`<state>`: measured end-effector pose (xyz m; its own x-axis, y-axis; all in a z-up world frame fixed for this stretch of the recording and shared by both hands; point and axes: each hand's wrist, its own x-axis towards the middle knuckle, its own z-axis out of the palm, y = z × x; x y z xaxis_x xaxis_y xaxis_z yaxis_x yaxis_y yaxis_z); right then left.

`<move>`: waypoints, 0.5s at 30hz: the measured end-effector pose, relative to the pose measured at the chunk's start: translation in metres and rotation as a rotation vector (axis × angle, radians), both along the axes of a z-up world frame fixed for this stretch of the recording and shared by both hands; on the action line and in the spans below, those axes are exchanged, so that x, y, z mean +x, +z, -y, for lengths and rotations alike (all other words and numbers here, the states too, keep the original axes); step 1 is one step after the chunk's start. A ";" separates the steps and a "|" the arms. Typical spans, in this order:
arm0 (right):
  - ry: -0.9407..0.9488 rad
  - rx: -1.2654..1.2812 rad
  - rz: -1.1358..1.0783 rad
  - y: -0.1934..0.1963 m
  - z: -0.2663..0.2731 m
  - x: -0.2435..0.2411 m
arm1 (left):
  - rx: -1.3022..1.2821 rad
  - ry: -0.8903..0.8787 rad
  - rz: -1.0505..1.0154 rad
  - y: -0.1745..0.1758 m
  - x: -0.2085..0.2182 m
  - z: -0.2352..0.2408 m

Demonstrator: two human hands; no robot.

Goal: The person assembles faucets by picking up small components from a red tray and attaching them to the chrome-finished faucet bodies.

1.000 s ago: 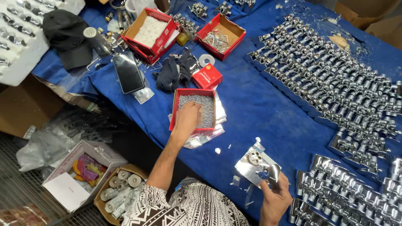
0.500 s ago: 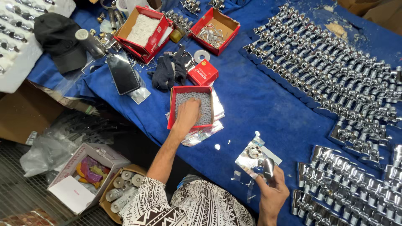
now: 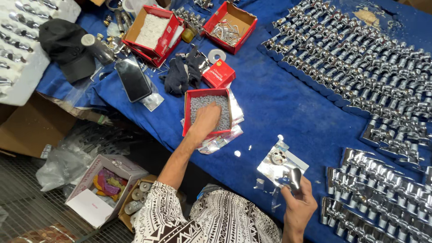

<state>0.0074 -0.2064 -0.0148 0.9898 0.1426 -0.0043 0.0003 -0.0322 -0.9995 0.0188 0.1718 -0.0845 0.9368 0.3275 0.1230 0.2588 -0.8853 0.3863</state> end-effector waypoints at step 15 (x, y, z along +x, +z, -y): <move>0.035 0.027 -0.004 0.009 0.002 -0.005 | -0.344 0.024 -0.022 0.013 -0.006 -0.016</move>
<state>0.0021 -0.2084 -0.0056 0.9842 0.1768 -0.0034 -0.0026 -0.0049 -1.0000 0.0124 0.1880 -0.0712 0.9294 0.3686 -0.0193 0.2901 -0.6973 0.6555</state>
